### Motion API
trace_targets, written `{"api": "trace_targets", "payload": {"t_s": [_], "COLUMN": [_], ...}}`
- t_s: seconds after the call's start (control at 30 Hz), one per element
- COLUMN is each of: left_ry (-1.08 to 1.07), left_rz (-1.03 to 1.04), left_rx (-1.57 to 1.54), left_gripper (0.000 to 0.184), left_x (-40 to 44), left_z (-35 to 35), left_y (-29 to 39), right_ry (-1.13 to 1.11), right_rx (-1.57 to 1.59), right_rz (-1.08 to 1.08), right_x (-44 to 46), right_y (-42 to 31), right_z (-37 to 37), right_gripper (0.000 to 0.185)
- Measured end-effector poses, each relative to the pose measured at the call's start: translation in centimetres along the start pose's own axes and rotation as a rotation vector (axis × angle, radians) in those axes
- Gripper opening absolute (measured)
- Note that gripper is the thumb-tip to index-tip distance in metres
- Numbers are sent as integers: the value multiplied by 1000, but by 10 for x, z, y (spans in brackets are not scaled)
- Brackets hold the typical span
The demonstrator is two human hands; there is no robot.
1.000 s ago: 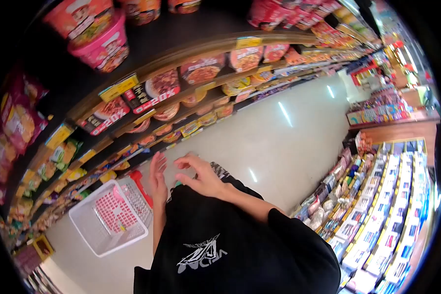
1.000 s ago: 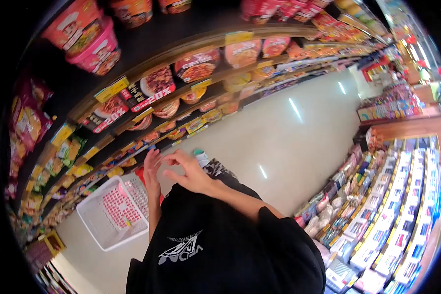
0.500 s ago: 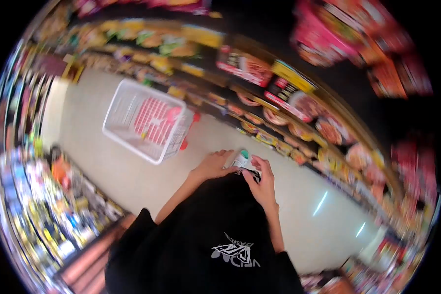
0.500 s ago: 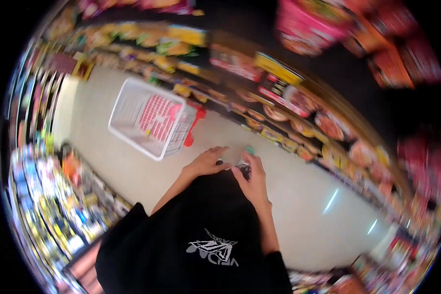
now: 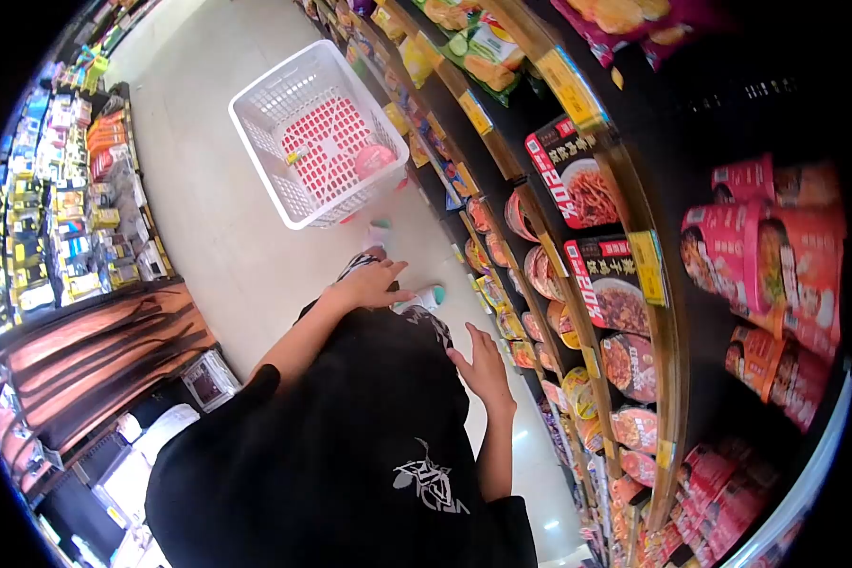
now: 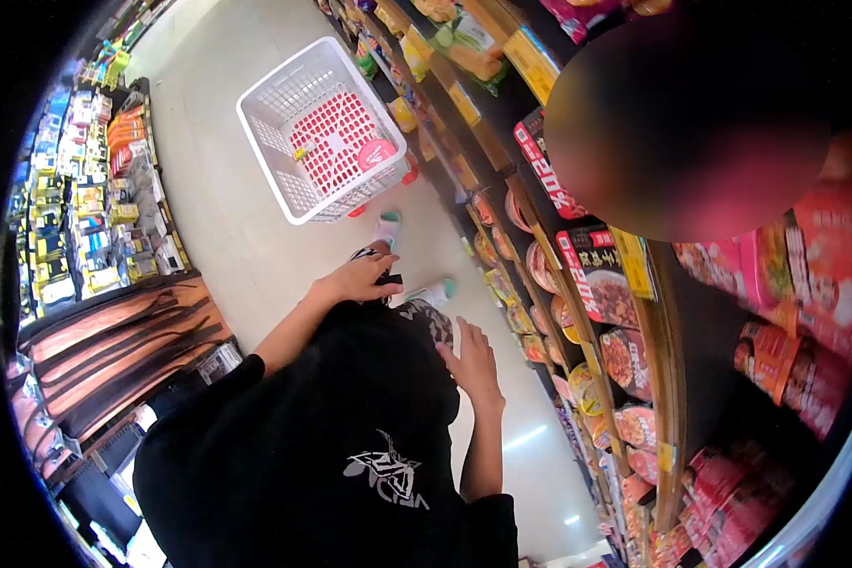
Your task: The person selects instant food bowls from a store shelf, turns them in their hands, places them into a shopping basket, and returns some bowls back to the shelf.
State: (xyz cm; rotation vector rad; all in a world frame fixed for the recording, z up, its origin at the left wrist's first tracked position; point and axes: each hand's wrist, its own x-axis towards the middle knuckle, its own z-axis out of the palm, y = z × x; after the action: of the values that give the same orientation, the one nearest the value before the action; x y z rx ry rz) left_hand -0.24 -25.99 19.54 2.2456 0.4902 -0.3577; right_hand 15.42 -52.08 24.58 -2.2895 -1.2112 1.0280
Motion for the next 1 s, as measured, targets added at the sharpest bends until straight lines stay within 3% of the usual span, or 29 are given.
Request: {"api": "trace_targets", "payload": {"t_s": [0.1, 0.23, 0.3, 0.43, 0.5, 0.6, 0.7, 0.8, 0.9, 1.0], "left_ry": [-15, 203, 401, 619, 654, 638, 423, 421, 419, 403], "left_rz": [-33, -78, -157, -367, -289, -303, -442, -690, -682, -558], "left_rx": [-67, -399, -546, -660, -604, -530, -850, -536, -673, -864], "left_gripper": [71, 58, 51, 48, 51, 46, 60, 79, 77, 74], "left_x": [24, 53, 73, 113, 126, 152, 184, 217, 236, 227], "left_z": [-8, -33, -38, -41, -67, -97, -96, -20, 34, 16], "left_y": [-22, -60, -92, -173, -198, -229, -282, -349, -372, -355], "right_ry": [49, 98, 114, 14, -98, -150, -121, -178, -182, -180], "right_rx": [123, 280, 565, 815, 651, 668, 640, 963, 942, 752], "right_rz": [-2, 65, 145, -104, -199, -106, -22, 317, 366, 353], "right_x": [34, 96, 133, 227, 281, 365, 437, 472, 488, 489], "right_y": [-1, -35, -58, -107, -133, -137, -127, -116, -111, -124], "right_z": [-2, 2, 14, 47, 56, 83, 100, 104, 115, 118], "right_gripper": [63, 62, 58, 54, 52, 46, 43, 48, 55, 55]}}
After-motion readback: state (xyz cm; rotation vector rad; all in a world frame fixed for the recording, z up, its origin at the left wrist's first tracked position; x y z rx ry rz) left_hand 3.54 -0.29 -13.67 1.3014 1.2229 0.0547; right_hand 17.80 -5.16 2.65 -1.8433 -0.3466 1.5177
